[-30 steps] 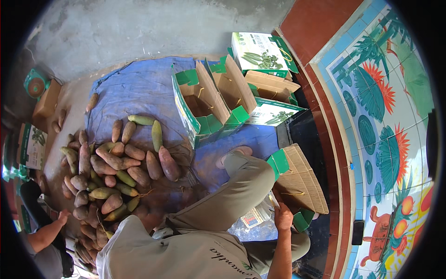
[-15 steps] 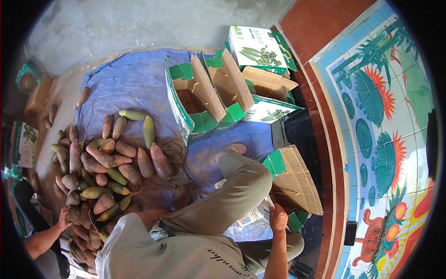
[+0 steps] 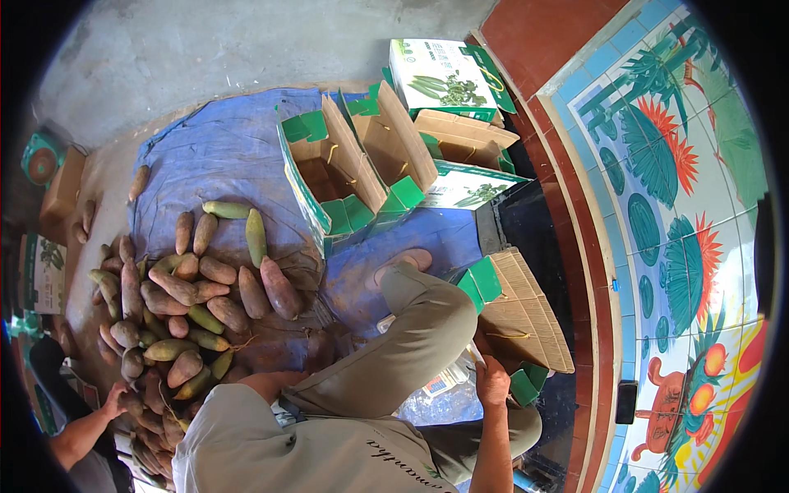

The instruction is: Packing melons or papayas from a pile on the floor into cardboard boxes.

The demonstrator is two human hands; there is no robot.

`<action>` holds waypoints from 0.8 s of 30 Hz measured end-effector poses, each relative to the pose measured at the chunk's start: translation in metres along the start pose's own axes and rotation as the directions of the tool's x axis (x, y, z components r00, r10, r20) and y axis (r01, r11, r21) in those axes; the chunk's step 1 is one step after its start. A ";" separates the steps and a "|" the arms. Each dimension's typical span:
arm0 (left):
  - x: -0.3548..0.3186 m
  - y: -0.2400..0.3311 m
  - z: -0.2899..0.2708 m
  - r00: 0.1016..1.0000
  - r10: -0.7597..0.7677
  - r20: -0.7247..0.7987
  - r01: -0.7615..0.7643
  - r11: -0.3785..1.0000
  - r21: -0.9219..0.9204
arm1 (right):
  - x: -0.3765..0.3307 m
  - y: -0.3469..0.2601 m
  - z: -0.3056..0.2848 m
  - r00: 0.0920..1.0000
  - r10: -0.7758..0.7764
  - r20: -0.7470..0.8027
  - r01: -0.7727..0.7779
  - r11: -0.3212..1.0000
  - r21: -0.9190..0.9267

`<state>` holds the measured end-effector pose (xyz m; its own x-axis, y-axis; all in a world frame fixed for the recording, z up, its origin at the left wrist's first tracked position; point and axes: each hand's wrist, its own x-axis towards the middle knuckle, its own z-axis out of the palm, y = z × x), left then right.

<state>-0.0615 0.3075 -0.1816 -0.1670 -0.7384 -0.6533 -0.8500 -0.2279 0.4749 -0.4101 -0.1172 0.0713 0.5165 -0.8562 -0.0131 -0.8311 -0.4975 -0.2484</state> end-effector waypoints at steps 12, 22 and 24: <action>0.053 0.055 -0.097 0.995 -0.097 0.014 0.098 0.992 -0.074 | 0.003 -0.001 -0.002 1.000 0.019 0.005 -0.019 1.000 0.024; 0.073 0.085 -0.123 0.983 -0.182 0.001 0.180 0.974 -0.134 | 0.004 -0.004 0.001 1.000 0.018 0.005 -0.018 1.000 0.006; 0.071 0.098 -0.118 0.979 -0.202 -0.017 0.199 0.972 -0.123 | 0.002 -0.002 -0.002 1.000 0.019 -0.014 -0.019 1.000 0.020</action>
<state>-0.0975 0.1583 -0.1118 0.0166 -0.6876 -0.7259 -0.7983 -0.4462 0.4044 -0.4075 -0.1183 0.0741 0.4977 -0.8673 -0.0045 -0.8363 -0.4786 -0.2674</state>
